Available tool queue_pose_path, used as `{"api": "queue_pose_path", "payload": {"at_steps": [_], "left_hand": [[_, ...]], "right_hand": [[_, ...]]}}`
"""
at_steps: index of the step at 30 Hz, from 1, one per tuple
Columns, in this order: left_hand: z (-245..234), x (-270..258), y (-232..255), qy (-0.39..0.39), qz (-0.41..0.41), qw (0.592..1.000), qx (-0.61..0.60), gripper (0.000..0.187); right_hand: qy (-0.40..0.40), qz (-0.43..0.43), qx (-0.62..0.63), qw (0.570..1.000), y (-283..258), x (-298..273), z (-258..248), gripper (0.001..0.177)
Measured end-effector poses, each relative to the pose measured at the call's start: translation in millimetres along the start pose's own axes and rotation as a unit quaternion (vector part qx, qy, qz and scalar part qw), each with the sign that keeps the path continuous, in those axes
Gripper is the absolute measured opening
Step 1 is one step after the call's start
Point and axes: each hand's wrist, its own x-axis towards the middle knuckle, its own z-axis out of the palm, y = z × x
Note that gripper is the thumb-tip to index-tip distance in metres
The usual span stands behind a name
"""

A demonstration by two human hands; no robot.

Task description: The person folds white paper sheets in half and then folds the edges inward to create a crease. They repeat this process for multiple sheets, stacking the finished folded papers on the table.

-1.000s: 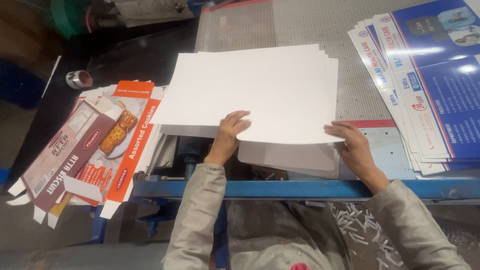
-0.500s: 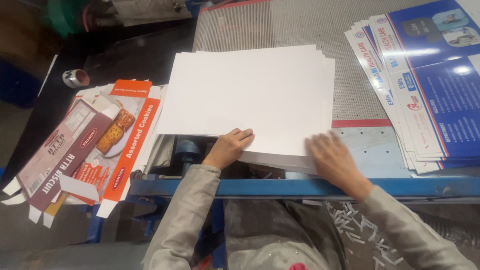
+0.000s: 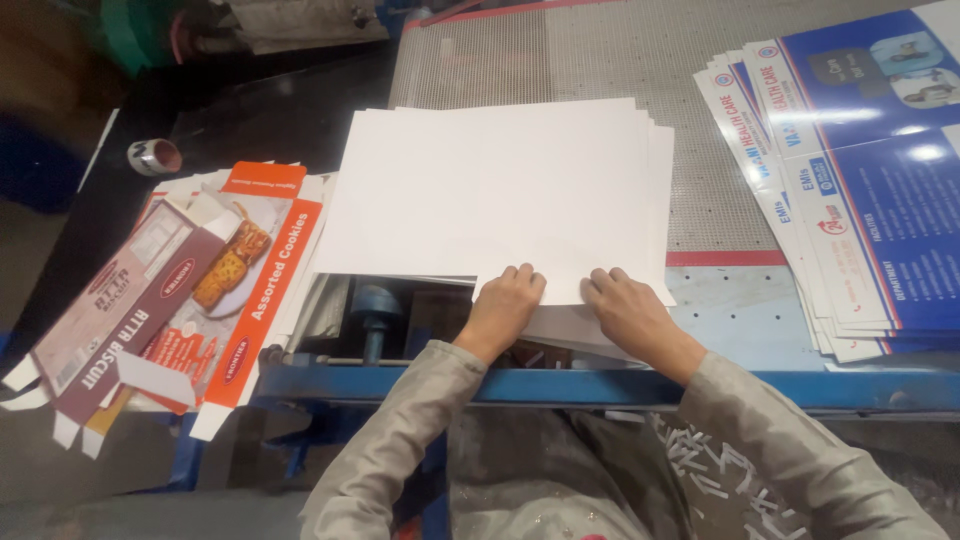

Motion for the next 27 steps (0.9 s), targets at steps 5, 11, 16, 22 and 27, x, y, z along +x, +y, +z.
{"api": "queue_pose_path", "payload": {"at_steps": [5,11,16,22,27], "left_hand": [[-3,13,-24,-0.027,0.008,0.996,-0.081,0.009],[-6,64,-65,-0.174,0.015,0.973,-0.153,0.023],[-13,96,-77,-0.329,-0.072,0.920,-0.199,0.047],[-10,112,-76,-0.339,-0.082,0.927,-0.136,0.077],[9,122,-52,-0.261,-0.048,0.961,-0.078,0.083]], "right_hand": [[-0.046,0.006,0.055,0.997,24,21,-6,0.006],[-0.222,0.047,0.121,0.966,62,67,-16,0.018],[-0.209,0.068,0.149,0.964,72,89,-10,0.029],[-0.125,0.084,0.060,0.987,50,84,5,0.035],[-0.019,0.019,0.010,1.000,51,80,14,0.050]]}}
